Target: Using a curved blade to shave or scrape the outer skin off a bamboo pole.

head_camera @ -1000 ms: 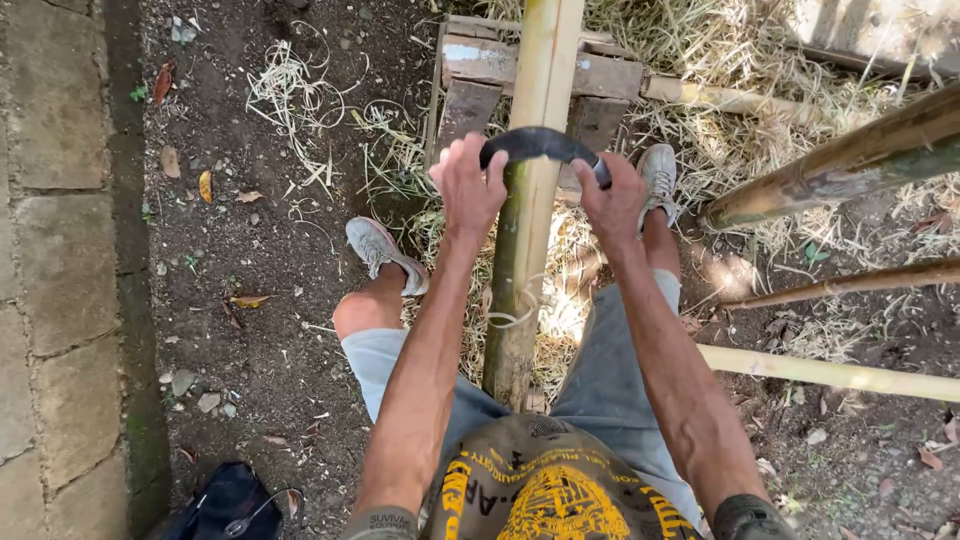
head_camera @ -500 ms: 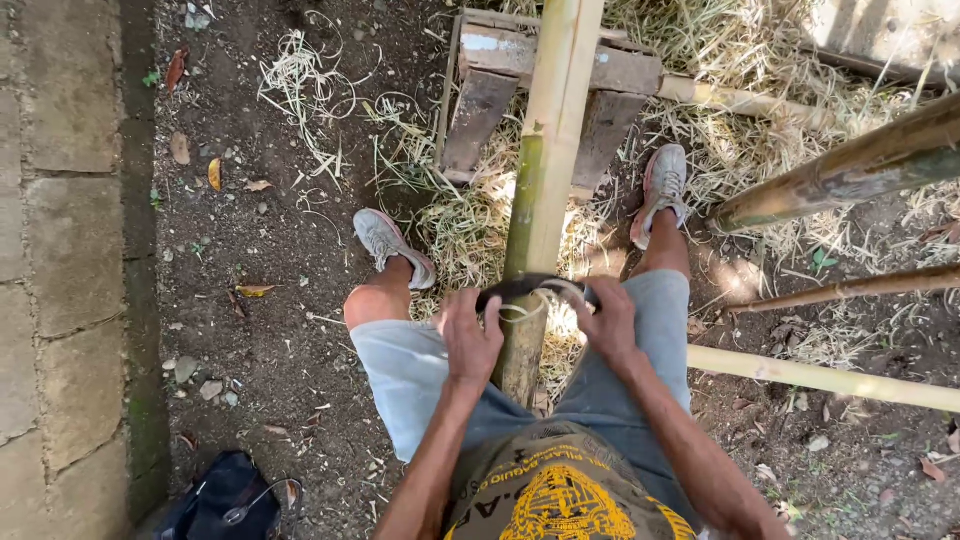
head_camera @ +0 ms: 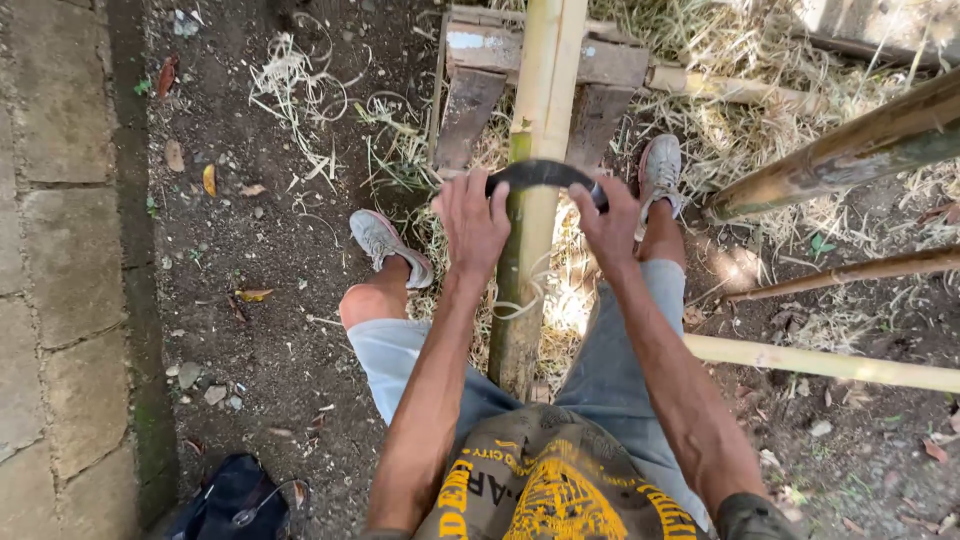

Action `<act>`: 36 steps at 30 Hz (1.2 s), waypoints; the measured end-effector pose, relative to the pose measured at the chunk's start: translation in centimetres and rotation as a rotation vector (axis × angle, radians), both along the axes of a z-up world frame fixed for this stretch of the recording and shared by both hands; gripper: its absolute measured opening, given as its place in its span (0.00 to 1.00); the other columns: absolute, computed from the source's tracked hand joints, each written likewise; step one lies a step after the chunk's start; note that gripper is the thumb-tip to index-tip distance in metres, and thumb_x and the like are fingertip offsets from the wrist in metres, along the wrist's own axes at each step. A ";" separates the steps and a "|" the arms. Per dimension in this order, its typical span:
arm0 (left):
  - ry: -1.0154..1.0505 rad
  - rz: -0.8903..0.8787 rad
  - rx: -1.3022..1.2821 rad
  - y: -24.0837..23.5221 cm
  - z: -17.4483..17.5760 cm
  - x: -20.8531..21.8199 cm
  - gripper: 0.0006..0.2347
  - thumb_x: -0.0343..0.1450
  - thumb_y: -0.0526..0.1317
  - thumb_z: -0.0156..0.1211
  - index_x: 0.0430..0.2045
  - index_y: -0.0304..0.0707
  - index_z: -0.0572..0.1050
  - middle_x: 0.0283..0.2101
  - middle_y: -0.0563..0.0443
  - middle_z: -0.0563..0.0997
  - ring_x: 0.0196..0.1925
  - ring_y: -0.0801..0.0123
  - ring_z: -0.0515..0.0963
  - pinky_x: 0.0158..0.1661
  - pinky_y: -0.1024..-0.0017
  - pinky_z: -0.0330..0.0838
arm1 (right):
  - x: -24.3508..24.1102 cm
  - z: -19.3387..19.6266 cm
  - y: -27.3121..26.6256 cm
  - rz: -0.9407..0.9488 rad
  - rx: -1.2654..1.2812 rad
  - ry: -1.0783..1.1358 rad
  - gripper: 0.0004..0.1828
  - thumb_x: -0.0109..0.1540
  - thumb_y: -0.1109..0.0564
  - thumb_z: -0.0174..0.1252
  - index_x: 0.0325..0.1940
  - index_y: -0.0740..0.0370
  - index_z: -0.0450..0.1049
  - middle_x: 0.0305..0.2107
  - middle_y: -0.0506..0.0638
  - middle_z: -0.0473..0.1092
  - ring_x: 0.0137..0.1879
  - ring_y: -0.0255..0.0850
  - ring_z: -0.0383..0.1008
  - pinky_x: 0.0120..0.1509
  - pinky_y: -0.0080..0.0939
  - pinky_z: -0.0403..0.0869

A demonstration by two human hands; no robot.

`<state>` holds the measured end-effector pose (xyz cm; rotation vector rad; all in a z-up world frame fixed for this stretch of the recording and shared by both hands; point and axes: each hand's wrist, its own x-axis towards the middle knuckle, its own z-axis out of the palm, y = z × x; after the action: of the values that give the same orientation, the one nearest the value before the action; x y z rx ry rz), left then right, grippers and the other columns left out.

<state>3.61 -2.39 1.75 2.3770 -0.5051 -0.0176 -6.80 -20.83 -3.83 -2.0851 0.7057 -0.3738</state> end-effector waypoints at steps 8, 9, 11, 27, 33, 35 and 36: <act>0.141 0.040 0.068 8.0 3.2 -11.5 0.09 0.75 0.43 0.57 0.39 0.34 0.74 0.38 0.42 0.72 0.46 0.52 0.70 0.48 0.54 0.60 | -11.0 1.6 7.0 0.101 -0.033 -0.076 0.14 0.61 0.55 0.68 0.43 0.68 0.75 0.29 0.54 0.70 0.34 0.42 0.68 0.39 0.43 0.68; 0.238 0.069 0.039 8.3 3.2 -12.2 0.10 0.76 0.43 0.57 0.40 0.34 0.74 0.39 0.42 0.72 0.46 0.52 0.70 0.47 0.56 0.61 | -11.4 1.9 7.0 0.143 0.022 -0.080 0.16 0.62 0.53 0.67 0.44 0.68 0.75 0.31 0.53 0.70 0.35 0.41 0.69 0.39 0.42 0.70; 0.216 0.066 0.026 7.2 2.8 -10.0 0.09 0.75 0.42 0.57 0.38 0.34 0.74 0.38 0.42 0.73 0.44 0.53 0.70 0.47 0.54 0.61 | -10.0 0.9 4.9 0.182 0.016 0.020 0.16 0.62 0.51 0.68 0.41 0.67 0.76 0.26 0.51 0.69 0.30 0.40 0.67 0.33 0.42 0.67; 0.294 -0.042 -0.175 3.4 -2.9 0.4 0.09 0.76 0.40 0.59 0.34 0.31 0.71 0.35 0.44 0.73 0.39 0.57 0.72 0.42 0.57 0.68 | -1.0 2.4 0.6 0.151 -0.344 0.020 0.15 0.67 0.49 0.67 0.40 0.64 0.76 0.26 0.50 0.68 0.32 0.41 0.67 0.36 0.43 0.66; 0.567 0.031 -0.173 9.3 2.4 -8.7 0.09 0.76 0.42 0.54 0.37 0.35 0.76 0.37 0.45 0.76 0.40 0.61 0.76 0.41 0.60 0.76 | -10.4 4.5 7.5 0.140 -0.213 0.017 0.14 0.61 0.54 0.69 0.40 0.66 0.75 0.25 0.54 0.67 0.30 0.47 0.66 0.36 0.47 0.65; 0.307 0.022 -0.071 10.3 2.5 -10.0 0.09 0.74 0.42 0.57 0.36 0.34 0.76 0.36 0.45 0.77 0.40 0.58 0.76 0.42 0.56 0.73 | -10.8 4.1 7.9 0.161 -0.181 0.009 0.14 0.61 0.54 0.69 0.40 0.67 0.75 0.26 0.55 0.68 0.31 0.47 0.68 0.37 0.47 0.67; 0.070 0.002 0.037 11.0 2.5 -11.3 0.10 0.71 0.42 0.61 0.36 0.32 0.77 0.36 0.45 0.78 0.41 0.54 0.76 0.43 0.51 0.70 | -11.8 3.9 8.3 0.173 -0.144 0.024 0.15 0.60 0.54 0.69 0.41 0.67 0.75 0.26 0.55 0.69 0.32 0.46 0.69 0.38 0.46 0.69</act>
<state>-7.68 8.58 4.24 2.4037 -0.4727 -0.1097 -18.57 -12.55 0.12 -2.2710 0.5201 -0.3111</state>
